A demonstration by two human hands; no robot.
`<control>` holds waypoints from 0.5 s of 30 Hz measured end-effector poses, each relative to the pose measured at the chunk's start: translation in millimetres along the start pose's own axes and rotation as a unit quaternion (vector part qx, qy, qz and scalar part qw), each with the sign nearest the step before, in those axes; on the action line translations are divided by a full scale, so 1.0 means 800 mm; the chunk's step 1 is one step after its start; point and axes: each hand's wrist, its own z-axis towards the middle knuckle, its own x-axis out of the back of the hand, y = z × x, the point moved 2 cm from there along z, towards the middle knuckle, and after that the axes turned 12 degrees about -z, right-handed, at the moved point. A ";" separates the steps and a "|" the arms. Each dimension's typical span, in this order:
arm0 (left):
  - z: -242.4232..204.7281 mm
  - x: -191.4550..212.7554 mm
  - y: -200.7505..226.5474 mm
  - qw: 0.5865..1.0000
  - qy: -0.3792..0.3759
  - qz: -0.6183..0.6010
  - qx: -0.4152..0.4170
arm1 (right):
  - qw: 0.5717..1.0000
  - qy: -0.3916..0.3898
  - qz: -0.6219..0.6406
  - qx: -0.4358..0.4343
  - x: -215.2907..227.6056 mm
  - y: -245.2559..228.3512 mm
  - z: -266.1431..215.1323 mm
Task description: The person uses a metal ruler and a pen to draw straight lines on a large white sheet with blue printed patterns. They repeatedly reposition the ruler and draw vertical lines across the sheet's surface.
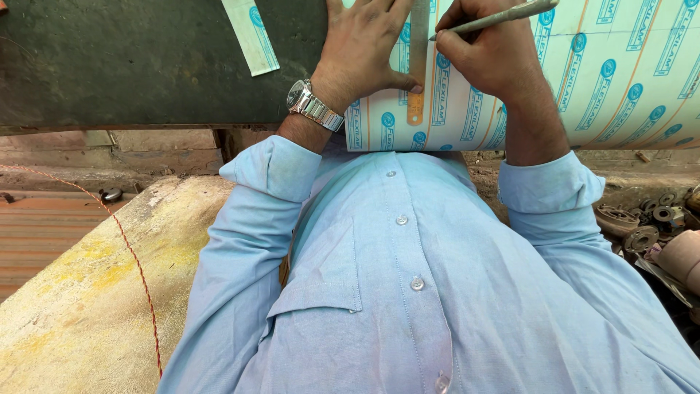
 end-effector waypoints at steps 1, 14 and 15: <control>-0.001 -0.002 -0.001 1.000 0.003 0.004 -0.004 | 1.000 0.001 0.001 0.000 -0.001 0.001 -0.001; -0.003 -0.010 -0.006 1.000 -0.014 -0.008 0.014 | 0.999 0.026 0.031 0.012 -0.009 0.013 -0.004; -0.003 -0.010 -0.006 1.000 -0.019 -0.001 0.017 | 0.999 0.028 0.040 0.012 -0.009 0.013 -0.004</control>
